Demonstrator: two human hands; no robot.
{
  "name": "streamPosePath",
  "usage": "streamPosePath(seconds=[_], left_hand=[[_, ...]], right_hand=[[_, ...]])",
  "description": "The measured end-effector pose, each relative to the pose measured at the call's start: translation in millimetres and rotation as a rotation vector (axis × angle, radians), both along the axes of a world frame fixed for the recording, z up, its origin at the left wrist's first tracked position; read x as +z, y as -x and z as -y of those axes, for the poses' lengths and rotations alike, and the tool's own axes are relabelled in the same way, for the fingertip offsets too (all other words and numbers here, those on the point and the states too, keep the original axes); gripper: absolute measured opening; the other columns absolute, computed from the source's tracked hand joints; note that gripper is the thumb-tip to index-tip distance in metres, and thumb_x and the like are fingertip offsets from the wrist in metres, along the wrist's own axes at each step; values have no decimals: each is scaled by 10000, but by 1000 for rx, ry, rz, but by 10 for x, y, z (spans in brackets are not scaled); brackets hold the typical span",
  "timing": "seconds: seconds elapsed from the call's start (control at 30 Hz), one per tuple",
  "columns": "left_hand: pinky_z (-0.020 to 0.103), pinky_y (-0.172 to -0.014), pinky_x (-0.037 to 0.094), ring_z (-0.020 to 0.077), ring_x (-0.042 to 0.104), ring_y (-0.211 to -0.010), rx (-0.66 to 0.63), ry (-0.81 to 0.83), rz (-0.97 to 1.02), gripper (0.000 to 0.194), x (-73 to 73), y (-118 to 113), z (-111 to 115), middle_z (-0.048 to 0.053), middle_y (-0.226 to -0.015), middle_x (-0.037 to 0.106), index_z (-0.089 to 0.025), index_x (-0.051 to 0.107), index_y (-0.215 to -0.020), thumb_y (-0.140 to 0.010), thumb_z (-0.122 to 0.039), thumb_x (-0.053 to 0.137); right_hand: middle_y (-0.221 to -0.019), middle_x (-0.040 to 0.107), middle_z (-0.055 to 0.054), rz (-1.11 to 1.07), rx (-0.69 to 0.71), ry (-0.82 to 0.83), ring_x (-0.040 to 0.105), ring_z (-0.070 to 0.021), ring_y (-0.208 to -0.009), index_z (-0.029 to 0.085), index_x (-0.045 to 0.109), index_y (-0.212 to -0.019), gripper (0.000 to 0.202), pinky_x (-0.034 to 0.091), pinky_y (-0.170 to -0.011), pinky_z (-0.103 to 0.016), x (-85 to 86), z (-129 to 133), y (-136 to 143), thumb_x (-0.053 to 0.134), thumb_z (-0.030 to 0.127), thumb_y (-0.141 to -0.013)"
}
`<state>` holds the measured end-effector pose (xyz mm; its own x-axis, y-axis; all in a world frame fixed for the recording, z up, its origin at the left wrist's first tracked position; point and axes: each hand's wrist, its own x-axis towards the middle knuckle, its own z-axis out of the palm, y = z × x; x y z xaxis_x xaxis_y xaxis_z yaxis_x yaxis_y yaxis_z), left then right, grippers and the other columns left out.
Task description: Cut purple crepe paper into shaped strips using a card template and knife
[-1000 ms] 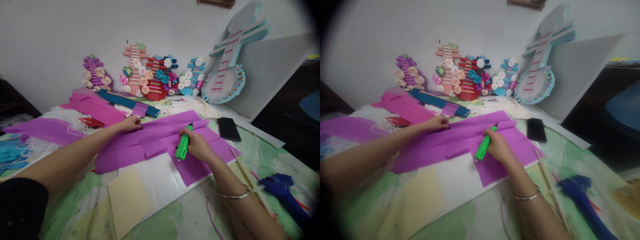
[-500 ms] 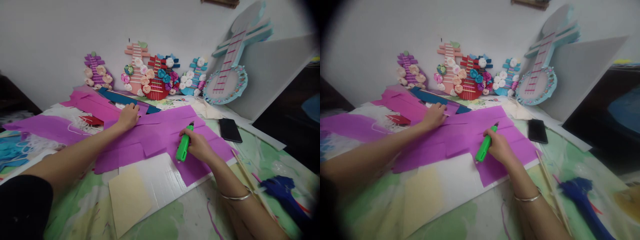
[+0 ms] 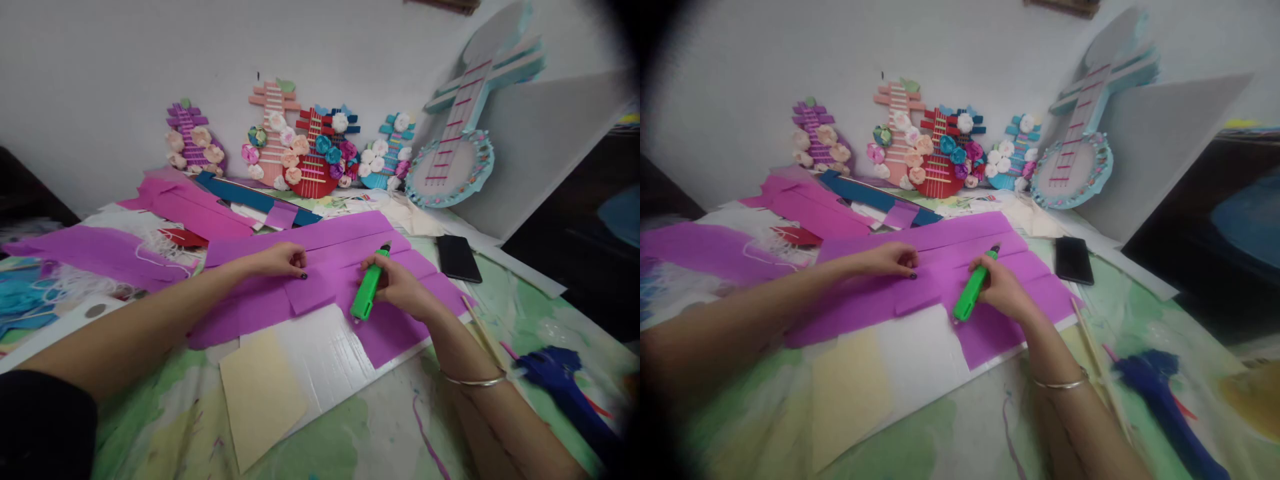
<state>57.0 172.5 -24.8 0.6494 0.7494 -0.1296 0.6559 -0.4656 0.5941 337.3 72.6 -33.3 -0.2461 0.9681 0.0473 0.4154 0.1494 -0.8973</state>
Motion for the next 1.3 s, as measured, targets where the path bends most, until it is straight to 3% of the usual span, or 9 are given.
streamPosePath(seconds=[0.27, 0.47, 0.73, 0.87, 1.0, 1.2, 1.3], left_hand=[[256, -638, 381, 152, 536, -693, -44, 52, -35, 347, 52, 26, -107, 5, -752, 617, -174, 599, -812, -722, -508, 619], [251, -562, 308, 137, 449, -623, -3, -30, -101, 434, 93, -98, 34, -29, -686, 529, -188, 525, -784, -545, -432, 793], [251, -577, 324, 123, 463, -581, -58, 9, -95, 248, 100, -109, 7, -43, -603, 509, -186, 512, -663, -602, -292, 727], [244, -592, 355, 122, 476, -598, -81, 5, -48, 197, 132, -84, -16, -37, -628, 526, -182, 529, -683, -682, -339, 648], [244, -632, 389, 134, 519, -651, -42, -68, -3, 171, 159, -71, -87, -17, -689, 580, -174, 573, -740, -736, -344, 588], [250, -607, 398, 143, 549, -615, -15, -190, -20, 73, 29, -56, -187, -5, -659, 615, -163, 630, -739, -700, -219, 602], [268, -638, 414, 158, 553, -664, 16, -315, 10, 96, 7, -60, -114, 11, -716, 619, -162, 617, -776, -681, -151, 608]], right_hand=[[-809, 551, 24, 75, -7, -11, 565, -172, -718, 231, 522, -984, 465, 448, -620, -277, -31, -19, -14, 632, 87, -555], [-900, 603, -10, 86, 0, -32, 599, -194, -792, 216, 554, -991, 447, 476, -685, -314, 0, 13, -1, 522, 50, -578], [-1105, 642, -59, -314, 59, 210, 616, -219, -1042, 201, 582, -1070, 504, 501, -839, -347, 179, 129, 95, 520, 38, -597], [-1079, 675, -92, -536, 38, 333, 652, -237, -1010, 194, 568, -1176, 508, 517, -854, -389, 282, 172, 117, 572, 81, -681], [-987, 698, -81, -676, -55, 309, 670, -215, -974, 194, 554, -1226, 500, 508, -904, -404, 258, 133, 82, 588, 86, -739], [-723, 623, 3, -674, -162, 368, 667, -166, -744, 212, 557, -1228, 494, 554, -737, -340, 198, 108, 119, 574, 54, -760], [-664, 578, 23, -625, -182, 422, 603, -127, -616, 213, 577, -1209, 437, 531, -623, -280, 223, 124, 162, 553, 73, -796]])
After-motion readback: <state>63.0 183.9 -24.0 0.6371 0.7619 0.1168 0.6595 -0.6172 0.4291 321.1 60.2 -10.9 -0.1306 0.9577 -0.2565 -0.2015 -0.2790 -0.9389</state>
